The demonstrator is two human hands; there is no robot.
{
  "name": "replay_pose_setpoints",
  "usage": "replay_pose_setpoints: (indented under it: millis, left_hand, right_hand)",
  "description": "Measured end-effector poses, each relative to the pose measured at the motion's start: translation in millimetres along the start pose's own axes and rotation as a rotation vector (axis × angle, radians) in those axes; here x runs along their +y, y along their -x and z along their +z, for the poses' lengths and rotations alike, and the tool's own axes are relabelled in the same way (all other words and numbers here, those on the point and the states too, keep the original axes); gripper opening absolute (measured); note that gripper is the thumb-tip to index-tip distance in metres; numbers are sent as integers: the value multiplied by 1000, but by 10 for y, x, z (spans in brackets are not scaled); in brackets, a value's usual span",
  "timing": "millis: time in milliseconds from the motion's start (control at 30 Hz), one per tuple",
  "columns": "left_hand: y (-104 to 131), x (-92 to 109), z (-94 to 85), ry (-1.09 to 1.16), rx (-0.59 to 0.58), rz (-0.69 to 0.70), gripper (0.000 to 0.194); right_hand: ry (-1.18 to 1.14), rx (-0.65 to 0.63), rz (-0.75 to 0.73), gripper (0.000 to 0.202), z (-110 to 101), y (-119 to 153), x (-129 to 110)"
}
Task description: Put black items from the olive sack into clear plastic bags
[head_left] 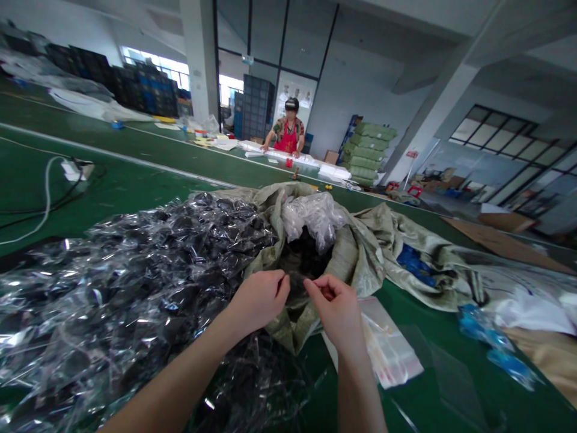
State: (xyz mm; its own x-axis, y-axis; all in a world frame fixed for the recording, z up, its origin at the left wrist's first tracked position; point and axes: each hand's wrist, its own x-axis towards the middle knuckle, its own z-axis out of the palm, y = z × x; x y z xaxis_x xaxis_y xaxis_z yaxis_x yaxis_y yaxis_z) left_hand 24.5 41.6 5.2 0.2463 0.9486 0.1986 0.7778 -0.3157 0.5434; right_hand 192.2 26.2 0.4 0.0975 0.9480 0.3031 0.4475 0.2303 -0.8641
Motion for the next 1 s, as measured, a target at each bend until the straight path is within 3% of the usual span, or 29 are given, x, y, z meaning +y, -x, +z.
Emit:
replay_pose_setpoints:
  millis: [167,367,567,733,1000]
  left_hand:
    - [2,23,31,59,12,32,36]
    - [17,48,78,159,67,92,32]
    - [-15,-15,110,7,167,26,29]
    - [-9,-8,92,127,74,71,33]
    - [15,50,86,157,100,69,33]
  right_hand:
    - [20,39,5,30,-31,-20,27]
    - [109,-2,0,28,64,-17,25]
    - [8,34,-15,30,89,15,-4]
    - [-73,59,-12,31,41,-17,27]
    - [-2,40,-29,30,-8,-39,45]
